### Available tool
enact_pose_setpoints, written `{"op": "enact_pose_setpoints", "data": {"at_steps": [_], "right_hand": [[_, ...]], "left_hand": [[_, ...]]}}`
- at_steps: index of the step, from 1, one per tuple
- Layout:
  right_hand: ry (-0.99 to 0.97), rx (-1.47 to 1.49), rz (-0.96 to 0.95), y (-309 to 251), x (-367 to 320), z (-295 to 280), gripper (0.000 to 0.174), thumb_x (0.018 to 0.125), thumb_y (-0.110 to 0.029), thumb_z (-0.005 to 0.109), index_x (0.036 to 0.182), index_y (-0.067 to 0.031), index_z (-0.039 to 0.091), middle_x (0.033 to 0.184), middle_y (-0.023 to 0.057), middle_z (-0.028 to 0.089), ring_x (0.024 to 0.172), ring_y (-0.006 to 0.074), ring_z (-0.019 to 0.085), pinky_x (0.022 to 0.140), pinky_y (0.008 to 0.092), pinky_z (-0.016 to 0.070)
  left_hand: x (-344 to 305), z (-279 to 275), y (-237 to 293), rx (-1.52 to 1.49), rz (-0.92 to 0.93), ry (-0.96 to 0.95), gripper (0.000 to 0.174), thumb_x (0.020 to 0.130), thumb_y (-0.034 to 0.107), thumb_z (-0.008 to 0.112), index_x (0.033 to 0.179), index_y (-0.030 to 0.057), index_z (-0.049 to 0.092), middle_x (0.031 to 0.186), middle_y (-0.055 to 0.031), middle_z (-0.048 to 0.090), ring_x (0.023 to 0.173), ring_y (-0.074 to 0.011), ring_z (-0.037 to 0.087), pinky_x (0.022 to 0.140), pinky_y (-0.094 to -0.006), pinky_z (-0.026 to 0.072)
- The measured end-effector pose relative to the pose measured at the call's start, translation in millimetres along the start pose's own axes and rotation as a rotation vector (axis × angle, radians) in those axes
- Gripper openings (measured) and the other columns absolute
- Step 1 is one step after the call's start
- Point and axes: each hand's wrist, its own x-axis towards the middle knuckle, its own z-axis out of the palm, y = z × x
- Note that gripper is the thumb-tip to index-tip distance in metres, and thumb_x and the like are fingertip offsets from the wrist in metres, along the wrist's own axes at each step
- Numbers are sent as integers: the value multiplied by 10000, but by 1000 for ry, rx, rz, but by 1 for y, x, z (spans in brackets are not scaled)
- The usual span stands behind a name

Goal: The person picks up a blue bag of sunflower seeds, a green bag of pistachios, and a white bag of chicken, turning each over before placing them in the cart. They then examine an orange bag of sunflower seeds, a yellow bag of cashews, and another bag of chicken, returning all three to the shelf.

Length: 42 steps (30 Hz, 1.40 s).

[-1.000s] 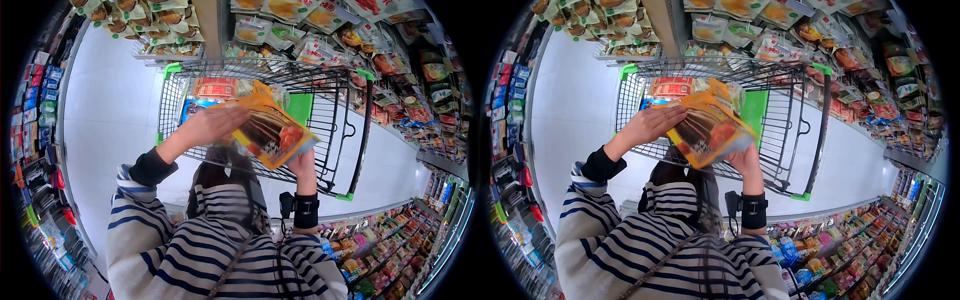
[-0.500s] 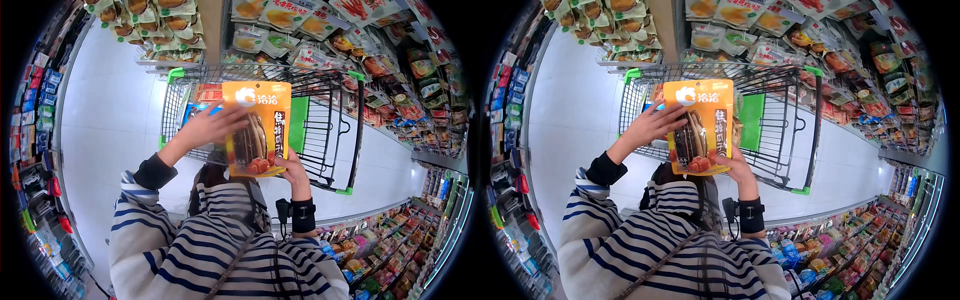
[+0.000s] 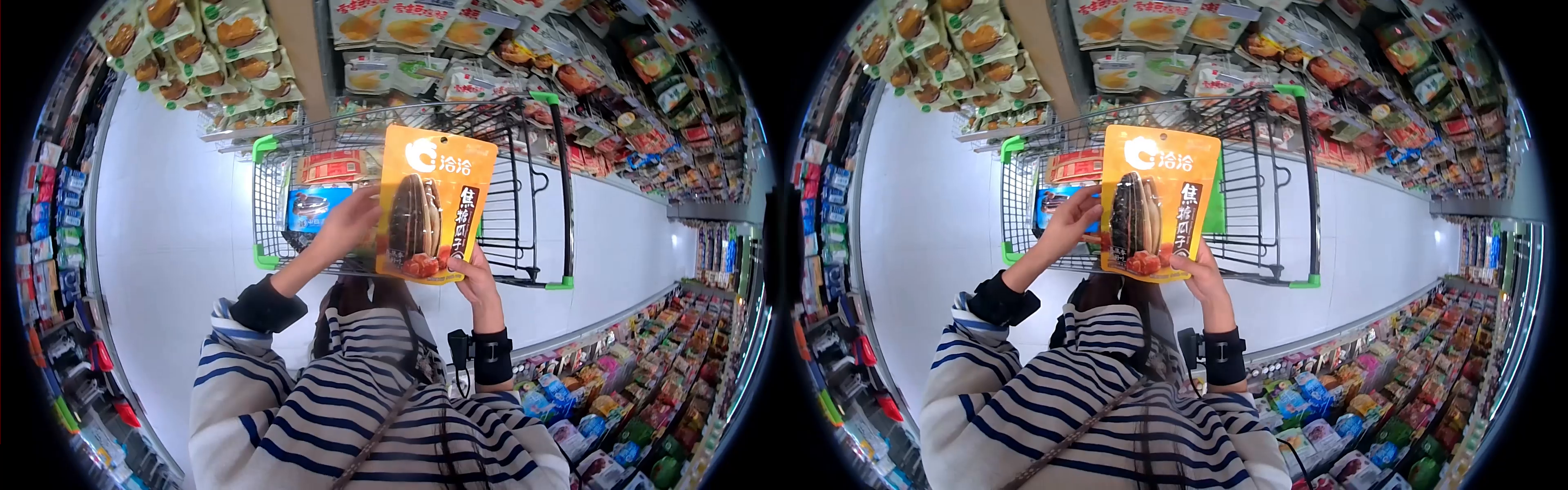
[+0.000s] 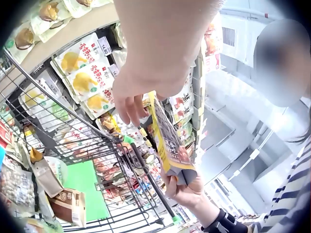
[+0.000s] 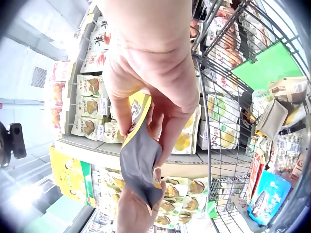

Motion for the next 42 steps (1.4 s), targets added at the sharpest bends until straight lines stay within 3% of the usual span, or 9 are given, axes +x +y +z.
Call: {"op": "enact_pose_setpoints", "data": {"at_steps": [4,9,12,18,24,25,28,31,42], "right_hand": [[49,-29,-27,-9,-20,-6,515,673,28,596,1134,-19,372,1007,64,524,898,145,525,813,278,409],[98,-40,-81,-19,-43,-18,493,663,44,591,1107,-12,384,1011,66,530,914,141,521,817,277,405],[122,-14,-141,-25,-55,-22,501,663,46,589,1112,-13,376,1005,68,533,911,144,525,815,279,407],[159,-21,-251,-32,-91,-49,507,669,18,592,1121,-9,364,1020,70,529,923,140,522,822,273,402],[132,-13,-310,-48,-137,-88,544,670,13,593,1151,-7,341,1058,88,509,965,159,502,849,295,388],[142,-14,-315,-51,-146,-96,544,668,18,590,1152,-6,342,1063,91,508,972,163,499,855,301,385],[131,-12,-356,-59,-177,-121,543,666,24,587,1151,-3,344,1057,90,513,961,166,507,849,303,391],[119,-2,-378,-64,-209,-151,523,666,33,581,1138,2,357,1043,87,523,944,166,518,838,300,401],[230,0,-433,-73,-319,-234,566,630,-21,637,1133,6,376,1002,67,534,903,147,520,800,284,411]], "left_hand": [[5,23,18,50,-29,-112,343,809,130,501,1114,-2,414,986,-87,555,913,-124,519,772,-241,414],[22,47,2,160,33,-147,233,803,165,521,956,-11,523,807,-78,560,726,-106,494,672,-250,407],[26,64,21,262,-49,-265,250,841,120,484,1035,-37,486,910,-24,561,808,-34,483,711,-174,392],[35,110,8,229,103,-355,251,841,123,486,1038,-32,498,879,0,563,777,-21,481,671,-168,394],[14,182,47,271,44,-386,260,843,152,490,1033,-24,507,844,32,541,725,2,435,625,-149,363],[10,195,40,118,45,-381,261,841,164,495,1022,-23,513,821,43,523,698,7,412,603,-142,345],[0,231,37,128,-3,-427,287,840,152,485,1054,-40,486,932,-42,563,814,-57,509,728,-199,409],[-10,270,29,229,27,-451,292,842,154,481,1064,-35,480,962,-48,556,847,-65,507,750,-208,410],[-38,413,-10,157,126,-517,289,832,168,502,1065,-4,495,890,-16,555,817,-55,476,718,-210,406]]}}
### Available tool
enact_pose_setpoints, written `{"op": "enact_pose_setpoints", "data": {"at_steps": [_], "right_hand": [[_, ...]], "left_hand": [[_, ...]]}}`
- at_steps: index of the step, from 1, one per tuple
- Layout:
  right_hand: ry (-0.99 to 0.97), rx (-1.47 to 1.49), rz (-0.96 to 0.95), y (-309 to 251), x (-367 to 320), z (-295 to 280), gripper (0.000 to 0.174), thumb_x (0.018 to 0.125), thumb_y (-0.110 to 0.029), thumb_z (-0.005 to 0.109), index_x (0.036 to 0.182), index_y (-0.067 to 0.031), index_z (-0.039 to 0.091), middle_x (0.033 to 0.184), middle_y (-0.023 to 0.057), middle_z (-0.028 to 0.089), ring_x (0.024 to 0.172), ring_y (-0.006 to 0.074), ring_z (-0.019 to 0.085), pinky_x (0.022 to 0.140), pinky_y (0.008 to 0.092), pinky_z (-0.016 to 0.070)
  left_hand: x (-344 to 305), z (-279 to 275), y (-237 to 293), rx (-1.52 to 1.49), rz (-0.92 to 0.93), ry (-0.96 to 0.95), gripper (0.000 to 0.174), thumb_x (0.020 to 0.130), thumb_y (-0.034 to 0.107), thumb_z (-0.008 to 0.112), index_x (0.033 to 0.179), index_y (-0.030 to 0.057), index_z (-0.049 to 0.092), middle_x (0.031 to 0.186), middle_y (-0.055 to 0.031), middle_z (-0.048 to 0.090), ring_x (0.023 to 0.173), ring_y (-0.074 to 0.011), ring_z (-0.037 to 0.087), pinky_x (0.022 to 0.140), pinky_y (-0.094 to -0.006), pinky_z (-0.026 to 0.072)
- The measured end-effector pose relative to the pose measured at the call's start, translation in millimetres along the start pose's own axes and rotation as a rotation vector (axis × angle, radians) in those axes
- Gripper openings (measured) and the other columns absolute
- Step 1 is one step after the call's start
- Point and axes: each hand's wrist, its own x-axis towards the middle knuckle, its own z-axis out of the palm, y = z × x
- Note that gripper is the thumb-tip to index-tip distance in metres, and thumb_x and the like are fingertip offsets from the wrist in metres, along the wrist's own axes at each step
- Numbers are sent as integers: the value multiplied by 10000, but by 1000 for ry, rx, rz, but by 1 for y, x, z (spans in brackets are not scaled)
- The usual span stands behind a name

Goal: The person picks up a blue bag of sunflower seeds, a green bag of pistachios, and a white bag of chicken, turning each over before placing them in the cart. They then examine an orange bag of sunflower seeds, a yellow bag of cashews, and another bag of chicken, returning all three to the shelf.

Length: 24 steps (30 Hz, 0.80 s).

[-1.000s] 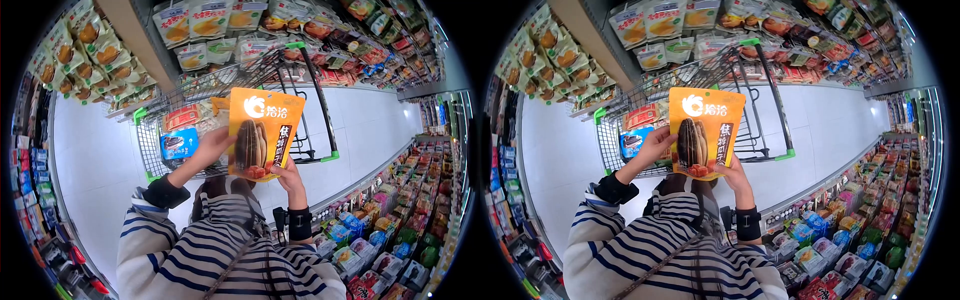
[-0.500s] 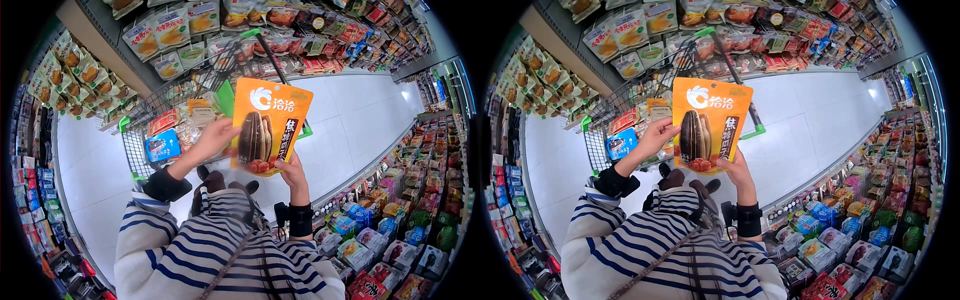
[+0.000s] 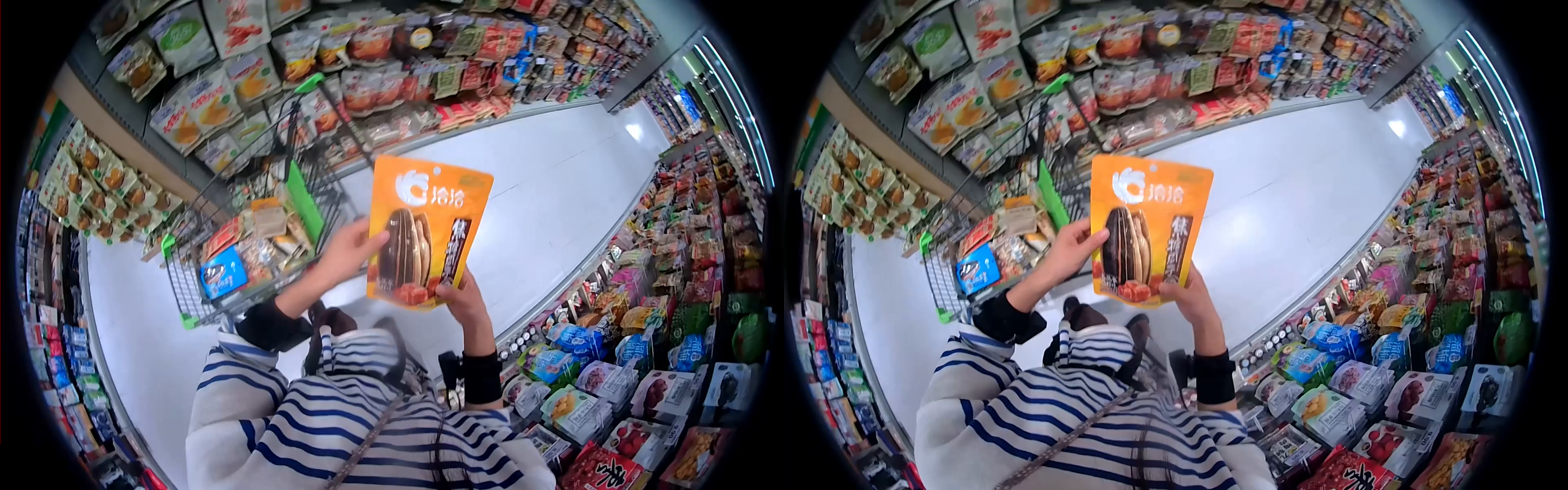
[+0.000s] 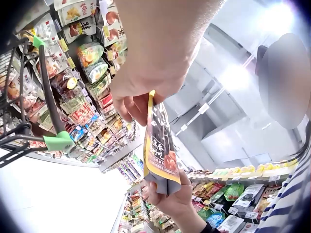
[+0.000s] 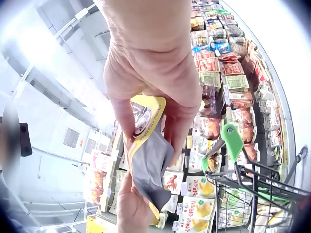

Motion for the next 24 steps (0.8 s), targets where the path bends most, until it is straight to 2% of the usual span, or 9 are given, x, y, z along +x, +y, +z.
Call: {"op": "enact_pose_setpoints", "data": {"at_steps": [2,4,6,7,10,11,14,20,24], "right_hand": [[41,19,-49,-9,-13,-12,557,629,-38,653,1119,-3,391,985,61,540,874,143,531,770,265,423],[95,-5,-45,-9,-24,-31,553,628,-65,662,1108,-4,396,970,57,541,872,141,528,766,263,421],[117,23,-63,-14,-35,-44,552,626,-86,668,1101,-6,399,959,55,541,863,142,531,761,263,424],[127,35,-71,-17,-38,-49,552,625,-96,671,1098,-7,401,954,54,541,859,143,532,758,263,426],[222,102,-125,-34,-45,-54,440,616,-22,649,1005,-20,443,816,47,567,747,143,562,692,251,456],[235,103,-148,-39,-47,-58,447,618,-21,643,1015,-18,438,812,43,567,744,140,561,687,249,457],[233,89,-168,-45,-51,-89,532,629,-78,662,1088,-15,402,938,57,549,829,149,547,738,260,437],[339,112,-228,-71,-36,-146,486,618,-79,670,1038,-11,437,851,46,564,761,135,553,698,246,444],[304,119,-209,-117,1,-176,489,613,-66,667,1040,-5,437,858,53,568,777,139,555,706,251,444]], "left_hand": [[11,19,-2,36,-35,-67,287,832,128,499,1078,-16,473,969,-11,542,853,-63,487,768,-210,396],[22,39,-3,-86,-29,-147,290,822,113,514,1080,-13,471,978,-13,538,846,-61,492,762,-211,405],[35,53,-9,-30,-81,-186,288,815,108,524,1073,-9,474,963,-10,542,832,-56,499,750,-207,414],[38,65,3,-113,-59,-219,285,816,114,522,1071,-5,475,946,-6,548,821,-50,504,739,-203,418],[60,83,-1,-68,-109,-296,321,804,97,531,1099,-13,465,949,-26,559,825,-55,504,717,-197,422],[68,91,-1,-68,-106,-309,331,802,98,534,1105,-15,460,949,-31,559,836,-65,503,727,-209,420],[98,114,-11,-40,-112,-373,343,797,112,543,1108,-9,462,968,-45,557,867,-82,493,751,-233,413],[172,159,-16,-137,-153,-524,351,792,116,547,1113,-2,465,1026,-52,540,936,-107,480,824,-256,383],[236,171,-21,-57,-153,-581,394,781,137,564,1129,-7,448,1050,-53,528,956,-116,469,852,-274,365]]}}
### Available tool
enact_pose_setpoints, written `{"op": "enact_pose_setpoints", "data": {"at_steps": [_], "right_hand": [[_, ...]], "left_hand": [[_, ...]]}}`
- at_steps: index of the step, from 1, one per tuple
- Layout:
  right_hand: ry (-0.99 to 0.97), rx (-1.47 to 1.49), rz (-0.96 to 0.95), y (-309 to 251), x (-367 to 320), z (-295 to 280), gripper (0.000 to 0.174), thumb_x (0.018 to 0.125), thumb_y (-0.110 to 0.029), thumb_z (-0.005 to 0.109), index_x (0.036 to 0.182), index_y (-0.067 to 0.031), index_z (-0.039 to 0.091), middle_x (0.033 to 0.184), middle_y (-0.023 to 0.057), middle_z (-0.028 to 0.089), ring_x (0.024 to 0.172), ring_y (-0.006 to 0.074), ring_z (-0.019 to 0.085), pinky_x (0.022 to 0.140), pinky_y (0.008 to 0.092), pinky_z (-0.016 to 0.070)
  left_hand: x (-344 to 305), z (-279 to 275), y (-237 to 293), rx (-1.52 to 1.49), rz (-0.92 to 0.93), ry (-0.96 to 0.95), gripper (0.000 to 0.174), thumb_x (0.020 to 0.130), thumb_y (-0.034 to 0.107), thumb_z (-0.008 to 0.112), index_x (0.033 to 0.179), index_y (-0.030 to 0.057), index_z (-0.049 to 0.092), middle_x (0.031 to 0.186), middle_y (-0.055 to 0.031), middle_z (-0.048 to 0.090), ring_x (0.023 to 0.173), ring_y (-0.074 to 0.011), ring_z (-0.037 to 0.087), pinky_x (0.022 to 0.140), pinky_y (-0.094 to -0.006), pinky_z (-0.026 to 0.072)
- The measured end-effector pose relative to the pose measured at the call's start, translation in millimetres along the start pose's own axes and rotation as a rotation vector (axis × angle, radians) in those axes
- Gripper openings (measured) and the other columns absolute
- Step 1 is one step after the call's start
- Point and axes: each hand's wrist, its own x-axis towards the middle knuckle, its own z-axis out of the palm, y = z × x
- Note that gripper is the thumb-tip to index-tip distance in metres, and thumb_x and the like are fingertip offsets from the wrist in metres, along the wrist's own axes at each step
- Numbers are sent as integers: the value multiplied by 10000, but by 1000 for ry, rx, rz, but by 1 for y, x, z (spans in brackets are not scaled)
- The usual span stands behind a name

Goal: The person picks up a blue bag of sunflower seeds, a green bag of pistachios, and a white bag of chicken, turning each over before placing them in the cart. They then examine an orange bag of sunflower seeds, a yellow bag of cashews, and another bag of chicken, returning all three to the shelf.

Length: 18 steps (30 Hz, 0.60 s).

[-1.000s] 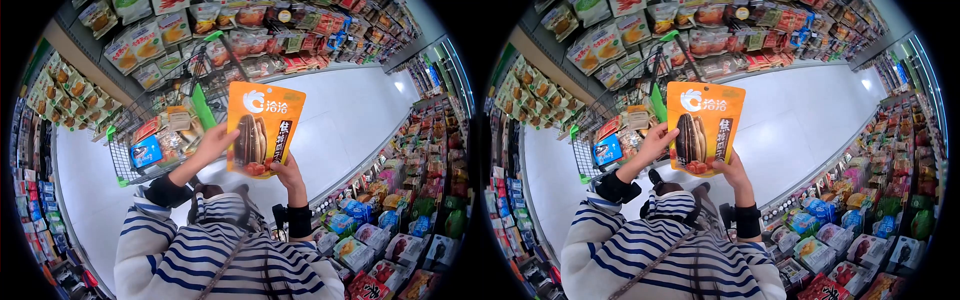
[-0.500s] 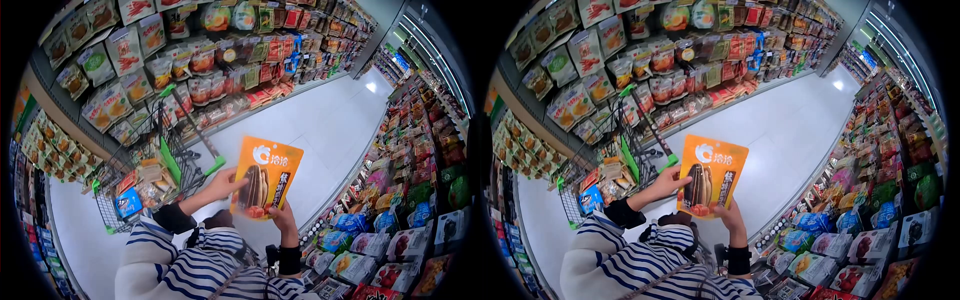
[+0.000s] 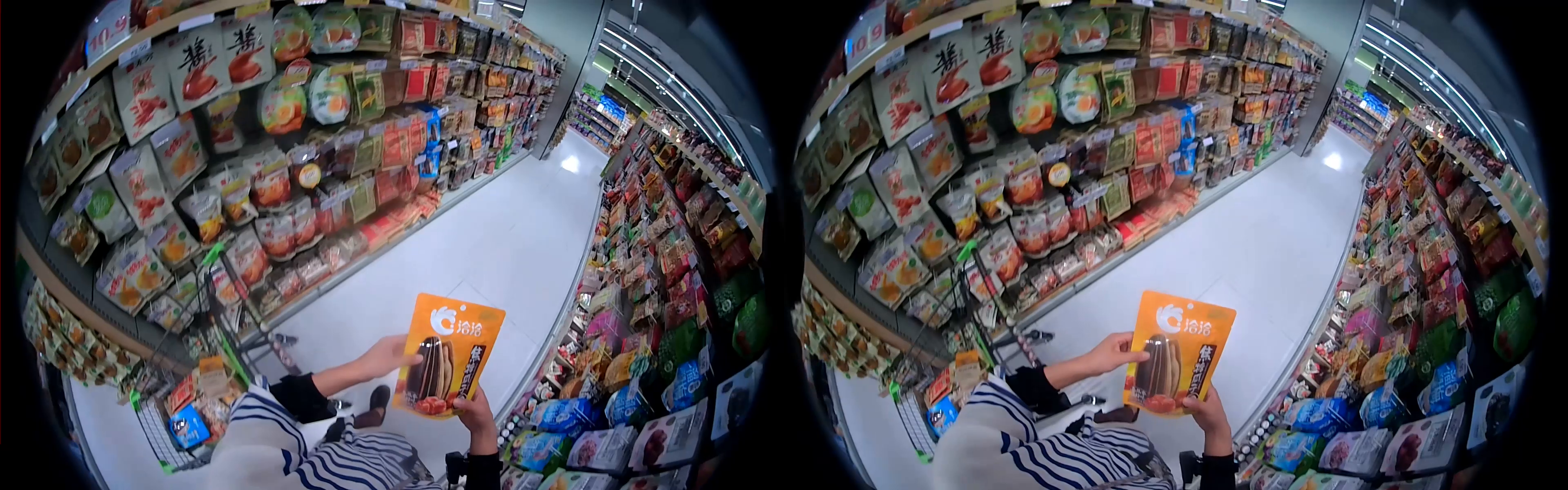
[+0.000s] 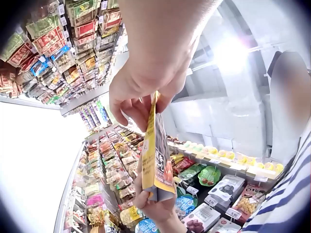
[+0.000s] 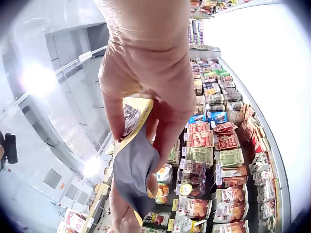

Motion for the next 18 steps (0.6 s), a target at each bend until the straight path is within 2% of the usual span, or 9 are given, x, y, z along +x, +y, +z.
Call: {"op": "enact_pose_setpoints", "data": {"at_steps": [3,7,18], "right_hand": [[-91,-4,70,-26,47,-25,481,619,-48,657,1042,-4,434,858,61,573,774,142,558,713,256,444],[-110,-27,88,-49,109,-49,462,623,-34,645,1035,-5,437,845,65,576,756,142,563,707,257,447],[-29,44,44,-106,214,-101,533,624,-37,641,1096,-2,395,911,69,566,819,134,548,755,249,433]], "left_hand": [[40,-17,15,-95,-7,-7,402,781,145,569,1117,-36,443,1066,-57,515,968,-108,460,855,-266,361],[90,-40,37,-98,0,14,362,791,93,547,1117,-25,442,1062,-53,515,959,-103,472,841,-258,376],[231,-61,31,-27,-62,210,304,806,101,526,1083,-12,471,1001,-42,541,901,-101,491,789,-247,397]]}}
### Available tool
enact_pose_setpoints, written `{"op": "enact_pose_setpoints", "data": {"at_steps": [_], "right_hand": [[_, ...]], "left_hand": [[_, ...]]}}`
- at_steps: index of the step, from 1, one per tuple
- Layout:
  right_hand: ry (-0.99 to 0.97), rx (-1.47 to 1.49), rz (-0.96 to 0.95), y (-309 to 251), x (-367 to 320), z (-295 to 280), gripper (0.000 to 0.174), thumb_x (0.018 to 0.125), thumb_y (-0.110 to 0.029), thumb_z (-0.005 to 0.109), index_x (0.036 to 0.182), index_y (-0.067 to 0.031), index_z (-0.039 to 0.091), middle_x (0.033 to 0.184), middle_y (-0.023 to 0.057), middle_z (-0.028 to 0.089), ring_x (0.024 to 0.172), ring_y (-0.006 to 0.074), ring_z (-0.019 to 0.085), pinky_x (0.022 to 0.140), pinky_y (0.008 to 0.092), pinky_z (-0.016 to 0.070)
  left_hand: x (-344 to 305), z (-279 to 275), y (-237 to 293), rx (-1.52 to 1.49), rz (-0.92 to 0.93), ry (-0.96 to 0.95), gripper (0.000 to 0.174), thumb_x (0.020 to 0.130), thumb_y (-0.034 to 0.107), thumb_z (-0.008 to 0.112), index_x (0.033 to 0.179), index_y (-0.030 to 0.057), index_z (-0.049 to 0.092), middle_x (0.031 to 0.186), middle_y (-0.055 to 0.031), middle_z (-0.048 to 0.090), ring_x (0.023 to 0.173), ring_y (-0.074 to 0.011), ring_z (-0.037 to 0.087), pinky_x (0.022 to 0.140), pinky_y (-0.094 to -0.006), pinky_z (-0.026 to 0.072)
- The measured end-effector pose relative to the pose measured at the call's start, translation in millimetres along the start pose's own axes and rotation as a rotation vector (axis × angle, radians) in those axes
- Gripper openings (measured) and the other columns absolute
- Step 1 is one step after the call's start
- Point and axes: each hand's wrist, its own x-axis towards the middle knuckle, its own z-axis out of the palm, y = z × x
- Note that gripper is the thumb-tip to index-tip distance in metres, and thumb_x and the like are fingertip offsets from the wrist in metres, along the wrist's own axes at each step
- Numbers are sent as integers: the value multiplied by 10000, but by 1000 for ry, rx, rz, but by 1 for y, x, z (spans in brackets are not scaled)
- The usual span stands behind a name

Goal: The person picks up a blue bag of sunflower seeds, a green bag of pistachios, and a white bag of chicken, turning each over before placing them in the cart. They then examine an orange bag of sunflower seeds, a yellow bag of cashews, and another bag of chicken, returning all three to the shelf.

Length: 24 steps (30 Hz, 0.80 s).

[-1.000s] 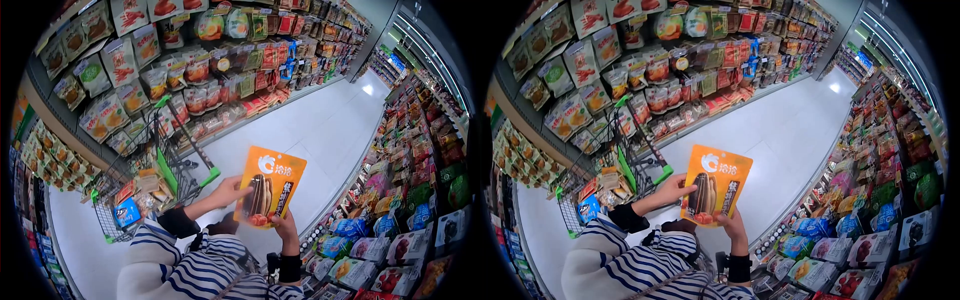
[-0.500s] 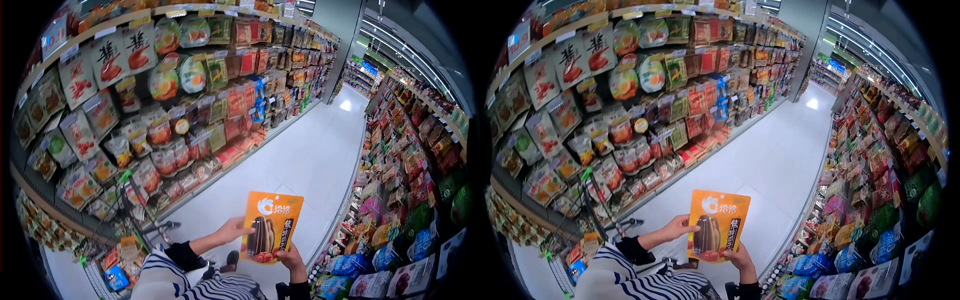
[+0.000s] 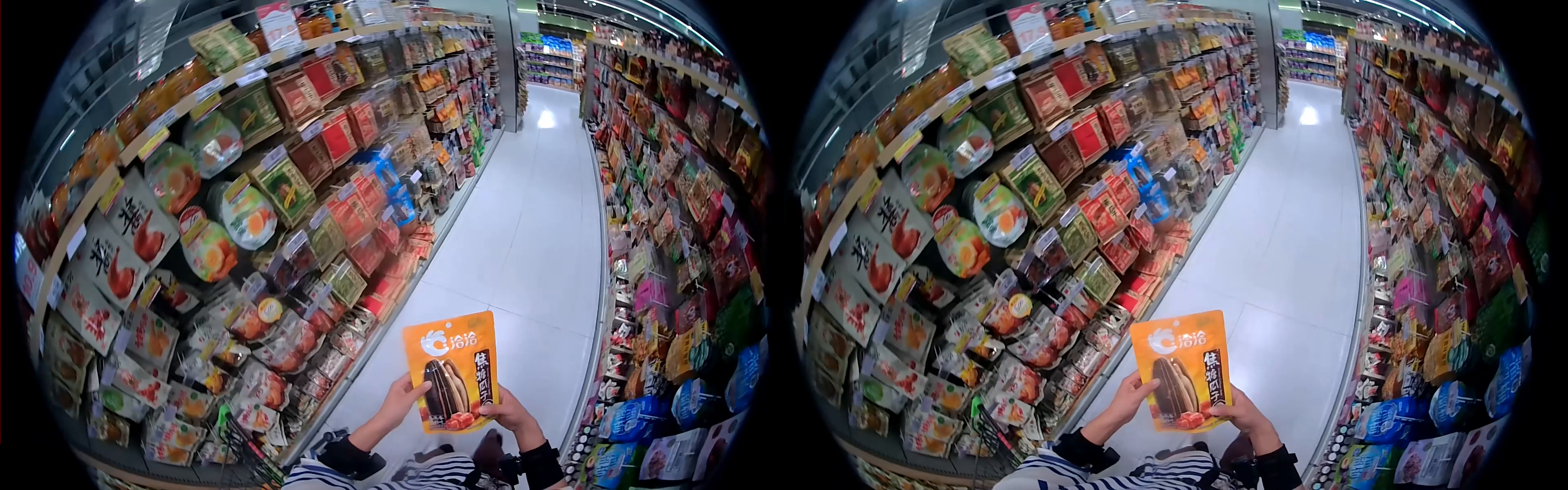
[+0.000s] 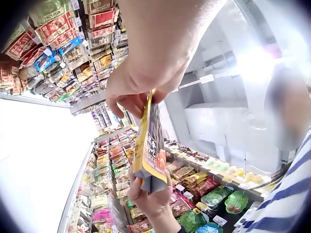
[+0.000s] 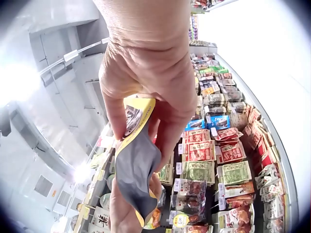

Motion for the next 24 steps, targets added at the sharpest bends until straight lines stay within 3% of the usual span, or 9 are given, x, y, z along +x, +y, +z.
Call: {"op": "enact_pose_setpoints", "data": {"at_steps": [11,18,24], "right_hand": [[-108,-73,-9,-110,107,-140,605,650,-83,646,1158,32,337,1067,107,496,936,154,504,819,273,409],[-140,-32,9,-224,168,-225,548,677,-117,639,1141,22,383,1006,79,521,893,127,507,808,247,398],[-92,24,56,-272,220,-275,458,734,-127,612,1112,25,403,1016,72,514,909,136,507,797,242,413]], "left_hand": [[194,70,11,155,-16,62,324,780,213,573,975,-38,508,884,-61,572,782,-97,525,697,-237,427],[322,137,41,113,45,123,347,759,225,599,974,-34,510,881,-69,571,784,-113,529,697,-239,428],[409,160,57,10,73,189,354,758,235,603,973,-31,508,879,-65,570,778,-113,531,692,-240,430]]}}
